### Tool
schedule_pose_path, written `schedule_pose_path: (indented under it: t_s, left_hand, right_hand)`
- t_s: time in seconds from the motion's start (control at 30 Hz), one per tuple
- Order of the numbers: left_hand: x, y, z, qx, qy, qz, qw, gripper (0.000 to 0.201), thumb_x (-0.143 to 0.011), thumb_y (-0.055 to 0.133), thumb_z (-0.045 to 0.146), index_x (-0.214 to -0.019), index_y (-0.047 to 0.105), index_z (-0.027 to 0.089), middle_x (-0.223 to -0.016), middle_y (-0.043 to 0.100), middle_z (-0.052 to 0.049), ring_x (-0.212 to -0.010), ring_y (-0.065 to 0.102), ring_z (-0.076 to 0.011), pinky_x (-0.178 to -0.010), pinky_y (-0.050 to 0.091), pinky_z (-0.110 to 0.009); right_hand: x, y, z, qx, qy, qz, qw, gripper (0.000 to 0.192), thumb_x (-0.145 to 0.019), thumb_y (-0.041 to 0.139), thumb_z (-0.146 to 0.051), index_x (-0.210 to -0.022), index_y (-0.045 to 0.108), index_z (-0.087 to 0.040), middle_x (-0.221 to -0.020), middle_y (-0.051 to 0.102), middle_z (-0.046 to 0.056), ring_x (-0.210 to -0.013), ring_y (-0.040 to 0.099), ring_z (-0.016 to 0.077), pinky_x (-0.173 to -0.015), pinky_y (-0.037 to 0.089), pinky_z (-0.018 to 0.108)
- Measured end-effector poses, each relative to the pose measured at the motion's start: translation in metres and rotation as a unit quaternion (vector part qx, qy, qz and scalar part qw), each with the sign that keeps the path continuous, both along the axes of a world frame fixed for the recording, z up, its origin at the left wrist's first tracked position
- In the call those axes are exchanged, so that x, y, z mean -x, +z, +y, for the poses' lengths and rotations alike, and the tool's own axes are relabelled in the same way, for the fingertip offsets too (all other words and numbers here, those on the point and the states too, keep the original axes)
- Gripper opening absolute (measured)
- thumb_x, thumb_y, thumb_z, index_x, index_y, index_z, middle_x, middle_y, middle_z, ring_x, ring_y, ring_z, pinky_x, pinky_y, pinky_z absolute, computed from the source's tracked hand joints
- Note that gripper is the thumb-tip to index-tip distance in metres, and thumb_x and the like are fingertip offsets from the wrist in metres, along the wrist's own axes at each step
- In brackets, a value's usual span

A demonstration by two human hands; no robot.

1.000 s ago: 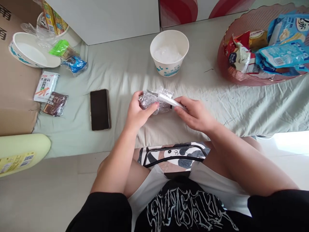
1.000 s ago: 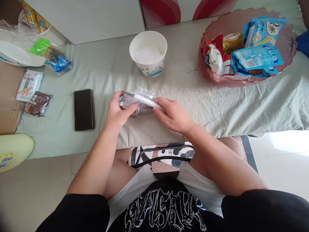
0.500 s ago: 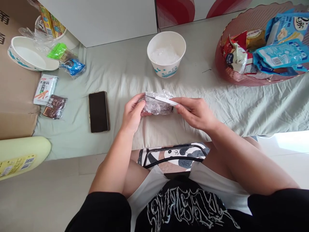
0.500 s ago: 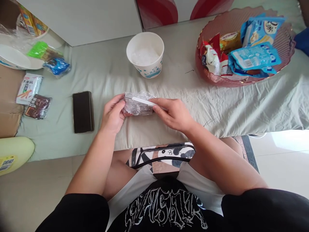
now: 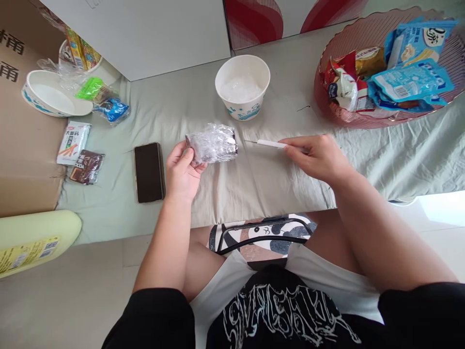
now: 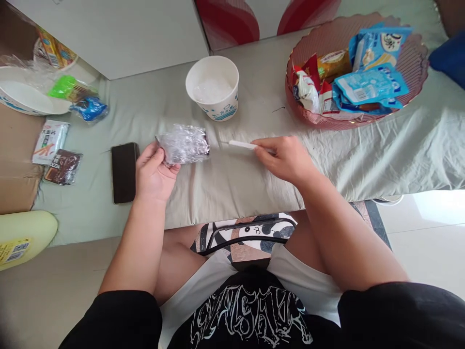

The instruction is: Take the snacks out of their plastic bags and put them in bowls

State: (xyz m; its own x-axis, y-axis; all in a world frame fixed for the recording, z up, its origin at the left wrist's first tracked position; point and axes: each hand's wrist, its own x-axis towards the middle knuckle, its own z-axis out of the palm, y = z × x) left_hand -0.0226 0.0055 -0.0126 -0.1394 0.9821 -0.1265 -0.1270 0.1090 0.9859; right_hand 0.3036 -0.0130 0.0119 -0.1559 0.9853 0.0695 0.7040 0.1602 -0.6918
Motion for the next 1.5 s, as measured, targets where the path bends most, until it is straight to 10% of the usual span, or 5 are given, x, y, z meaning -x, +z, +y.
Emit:
schedule_pose_path:
  t_s: [0.37,0.67,0.9,1.37,1.5]
  left_hand:
    - [-0.028,0.000,-0.020,-0.019,-0.117,0.133,0.984,0.049,-0.086,0.070,0.065,-0.113,0.073,0.024,-0.106,0.075,-0.009,-0.082,0.069,-0.0201,-0.068,0.060,-0.033]
    - [-0.032,-0.006,-0.035,-0.166,-0.229,0.193,0.940,0.068,-0.086,0.068,0.063,-0.142,0.056,0.026,-0.147,0.065,-0.017,-0.137,0.060,-0.0342,-0.102,0.055,-0.046]
    - [-0.051,-0.004,-0.038,-0.187,-0.247,0.282,0.908,0.068,-0.079,0.082,0.051,-0.136,0.055,0.025,-0.134,0.071,-0.015,-0.127,0.068,-0.0331,-0.105,0.054,-0.047]
    - [-0.025,-0.005,-0.007,-0.104,0.073,0.183,0.975,0.028,-0.079,0.072,0.028,-0.105,0.059,0.027,-0.099,0.061,-0.003,-0.094,0.064,-0.0200,-0.080,0.053,-0.032]
    - [-0.018,0.013,-0.009,-0.194,-0.012,0.331,0.923,0.033,-0.070,0.077,0.020,-0.101,0.065,0.025,-0.119,0.066,-0.006,-0.122,0.060,-0.0281,-0.102,0.050,-0.040]
  right_hand:
    - [0.002,-0.014,0.001,-0.120,-0.113,-0.092,0.982,0.028,-0.094,0.055,-0.034,-0.110,0.077,-0.026,-0.111,0.075,0.015,-0.106,0.065,0.0369,-0.091,0.049,0.054]
    - [0.046,-0.001,-0.020,-0.098,0.149,0.022,0.984,0.055,-0.087,0.055,-0.026,-0.142,0.058,-0.021,-0.121,0.076,0.011,-0.117,0.067,0.0320,-0.105,0.048,0.050]
    - [0.020,0.008,-0.011,-0.118,0.043,0.006,0.992,0.023,-0.085,0.052,-0.017,-0.090,0.072,-0.025,-0.094,0.071,0.009,-0.092,0.067,0.0278,-0.088,0.052,0.045]
    - [-0.012,0.000,-0.010,-0.121,-0.151,0.015,0.981,0.026,-0.076,0.048,-0.011,-0.086,0.067,-0.024,-0.095,0.072,0.009,-0.092,0.067,0.0274,-0.085,0.054,0.045]
    - [-0.009,0.011,-0.017,-0.159,-0.108,0.042,0.980,0.021,-0.079,0.049,-0.012,-0.084,0.065,-0.025,-0.089,0.071,0.007,-0.087,0.068,0.0254,-0.085,0.053,0.044]
